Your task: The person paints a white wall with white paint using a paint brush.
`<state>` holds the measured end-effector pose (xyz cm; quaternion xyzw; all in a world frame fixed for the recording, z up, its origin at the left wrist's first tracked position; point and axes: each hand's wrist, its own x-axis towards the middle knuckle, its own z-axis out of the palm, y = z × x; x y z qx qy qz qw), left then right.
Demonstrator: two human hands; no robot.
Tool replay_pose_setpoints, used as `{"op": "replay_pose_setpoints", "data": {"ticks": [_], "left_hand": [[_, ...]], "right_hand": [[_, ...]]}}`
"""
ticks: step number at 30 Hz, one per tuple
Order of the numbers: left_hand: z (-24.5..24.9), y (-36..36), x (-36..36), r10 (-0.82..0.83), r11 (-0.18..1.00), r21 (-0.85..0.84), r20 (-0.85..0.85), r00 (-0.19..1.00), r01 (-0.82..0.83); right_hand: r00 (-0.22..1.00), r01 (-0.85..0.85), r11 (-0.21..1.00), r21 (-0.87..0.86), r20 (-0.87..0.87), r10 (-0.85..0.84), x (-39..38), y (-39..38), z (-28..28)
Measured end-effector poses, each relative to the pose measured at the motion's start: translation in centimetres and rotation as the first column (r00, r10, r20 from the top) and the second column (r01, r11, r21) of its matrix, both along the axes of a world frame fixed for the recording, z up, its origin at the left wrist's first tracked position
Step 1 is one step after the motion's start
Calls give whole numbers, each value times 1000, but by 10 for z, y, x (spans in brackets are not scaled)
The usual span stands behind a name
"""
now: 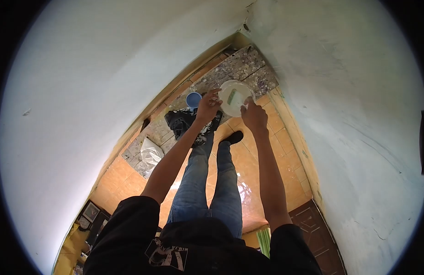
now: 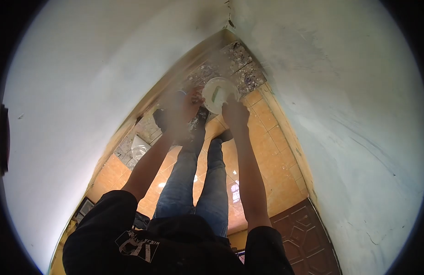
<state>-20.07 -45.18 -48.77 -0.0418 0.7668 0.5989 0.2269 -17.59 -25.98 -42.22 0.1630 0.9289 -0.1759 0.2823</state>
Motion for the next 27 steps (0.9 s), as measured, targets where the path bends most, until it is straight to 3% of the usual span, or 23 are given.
{"op": "replay_pose_setpoints", "data": {"ticks": [4, 10, 14, 17, 21, 24, 27], "left_hand": [[6, 0, -1, -21, 999, -40, 3, 1000, 21], [9, 2, -1, 0, 1000, -7, 16, 1000, 0], [12, 3, -2, 5, 1000, -8, 81, 997, -4], [7, 3, -1, -9, 1000, -26, 15, 1000, 10], [8, 3, -2, 14, 1000, -1, 105, 994, -14], [-6, 0, -1, 7, 1000, 27, 117, 993, -10], [-4, -1, -3, -6, 1000, 13, 77, 997, 5]], "right_hand": [[994, 52, 997, -49, -95, -56, 18, 20, 50], [952, 279, 934, -222, -64, -299, 14, 55, 116], [950, 289, 951, -111, -87, -299, 2, 74, 105], [956, 255, 967, 1, -150, -252, -9, 83, 68], [988, 127, 984, 128, -106, -114, -31, 86, -1], [999, 40, 982, 184, -38, -34, -46, 83, -70], [998, -11, 986, 164, -59, 21, -52, 74, -97]]}}
